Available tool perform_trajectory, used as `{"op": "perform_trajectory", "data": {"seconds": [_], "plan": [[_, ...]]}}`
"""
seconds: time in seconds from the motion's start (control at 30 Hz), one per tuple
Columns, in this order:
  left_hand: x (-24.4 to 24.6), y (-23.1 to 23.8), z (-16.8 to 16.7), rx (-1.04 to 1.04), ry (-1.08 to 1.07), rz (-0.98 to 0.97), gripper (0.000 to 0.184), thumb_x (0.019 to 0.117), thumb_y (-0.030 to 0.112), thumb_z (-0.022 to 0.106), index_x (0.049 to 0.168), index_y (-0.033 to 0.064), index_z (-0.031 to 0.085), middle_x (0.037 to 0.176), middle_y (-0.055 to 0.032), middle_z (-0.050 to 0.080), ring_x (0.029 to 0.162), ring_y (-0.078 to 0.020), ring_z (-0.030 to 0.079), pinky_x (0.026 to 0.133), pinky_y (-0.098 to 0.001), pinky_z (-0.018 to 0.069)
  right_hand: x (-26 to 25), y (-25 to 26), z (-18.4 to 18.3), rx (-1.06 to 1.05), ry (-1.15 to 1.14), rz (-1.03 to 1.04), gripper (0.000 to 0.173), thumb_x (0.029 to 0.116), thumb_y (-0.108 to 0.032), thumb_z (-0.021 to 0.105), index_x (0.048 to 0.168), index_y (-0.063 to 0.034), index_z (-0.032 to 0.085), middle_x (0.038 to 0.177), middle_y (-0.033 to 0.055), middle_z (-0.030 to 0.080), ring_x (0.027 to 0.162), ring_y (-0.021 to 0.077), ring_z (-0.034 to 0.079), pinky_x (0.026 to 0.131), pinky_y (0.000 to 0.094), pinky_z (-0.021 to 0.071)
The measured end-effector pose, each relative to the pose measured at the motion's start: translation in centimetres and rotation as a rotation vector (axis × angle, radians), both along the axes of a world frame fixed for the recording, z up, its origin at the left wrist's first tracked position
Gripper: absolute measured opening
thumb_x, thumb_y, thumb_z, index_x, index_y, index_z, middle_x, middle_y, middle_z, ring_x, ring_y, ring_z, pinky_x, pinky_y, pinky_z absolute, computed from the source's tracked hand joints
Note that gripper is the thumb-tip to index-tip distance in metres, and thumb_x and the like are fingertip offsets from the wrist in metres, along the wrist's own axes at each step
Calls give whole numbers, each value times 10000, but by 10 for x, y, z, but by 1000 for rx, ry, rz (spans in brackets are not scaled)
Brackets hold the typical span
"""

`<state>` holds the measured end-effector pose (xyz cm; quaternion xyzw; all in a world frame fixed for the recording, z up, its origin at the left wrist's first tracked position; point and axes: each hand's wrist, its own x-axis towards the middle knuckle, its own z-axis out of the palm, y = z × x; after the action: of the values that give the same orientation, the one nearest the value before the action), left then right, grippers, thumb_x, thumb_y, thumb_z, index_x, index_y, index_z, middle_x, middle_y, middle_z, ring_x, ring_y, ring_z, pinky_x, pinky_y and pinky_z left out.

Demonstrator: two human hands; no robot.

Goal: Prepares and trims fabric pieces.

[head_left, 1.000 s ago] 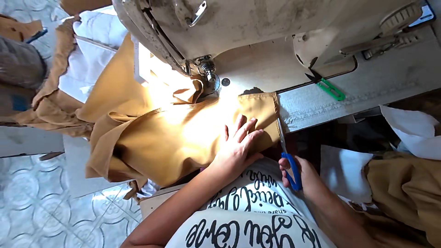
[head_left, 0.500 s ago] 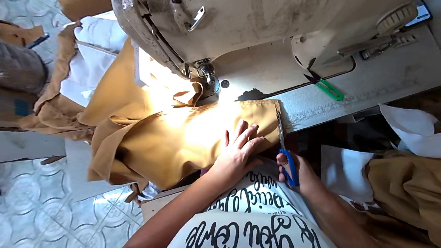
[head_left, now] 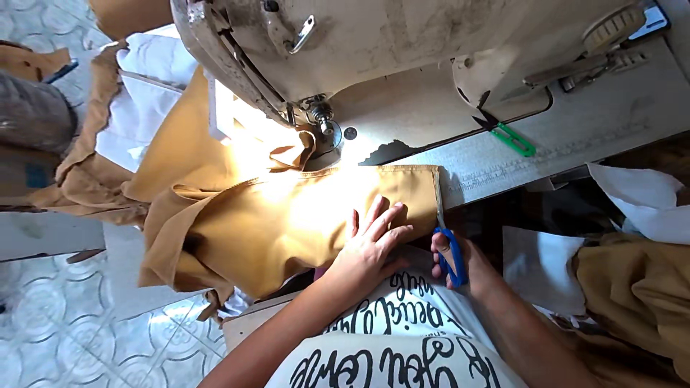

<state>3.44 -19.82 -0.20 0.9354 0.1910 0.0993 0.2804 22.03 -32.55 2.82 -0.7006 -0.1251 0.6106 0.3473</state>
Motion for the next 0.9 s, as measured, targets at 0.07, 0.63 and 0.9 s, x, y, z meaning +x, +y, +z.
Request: {"op": "perform_trajectory", "data": {"seconds": [0.07, 0.63, 0.9], "plan": [[0, 0, 1, 0, 6, -4, 476, 948, 470, 658, 1330, 185, 656, 1553, -110, 506, 1492, -423, 367, 1075, -830, 219, -1, 0, -1, 16, -3, -16, 318, 1081, -384, 495, 1076, -76, 571, 784, -10, 595, 587, 52, 628, 479, 186, 520], [-2, 0, 1, 7, 22, -20, 439, 959, 470, 645, 1315, 214, 663, 1571, -87, 489, 1502, -405, 356, 1084, -822, 214, -10, -8, -7, 124, -28, -122, 277, 1065, -320, 557, 986, -56, 581, 720, -30, 578, 537, 42, 603, 523, 189, 559], [-5, -1, 2, -14, 20, -51, 422, 962, 460, 642, 1311, 224, 666, 1562, -93, 498, 1502, -414, 351, 1083, -825, 205, 2, 5, -3, 53, 60, -73, 311, 1090, -361, 479, 1008, -75, 570, 732, -14, 584, 539, 39, 601, 436, 160, 476]]}}
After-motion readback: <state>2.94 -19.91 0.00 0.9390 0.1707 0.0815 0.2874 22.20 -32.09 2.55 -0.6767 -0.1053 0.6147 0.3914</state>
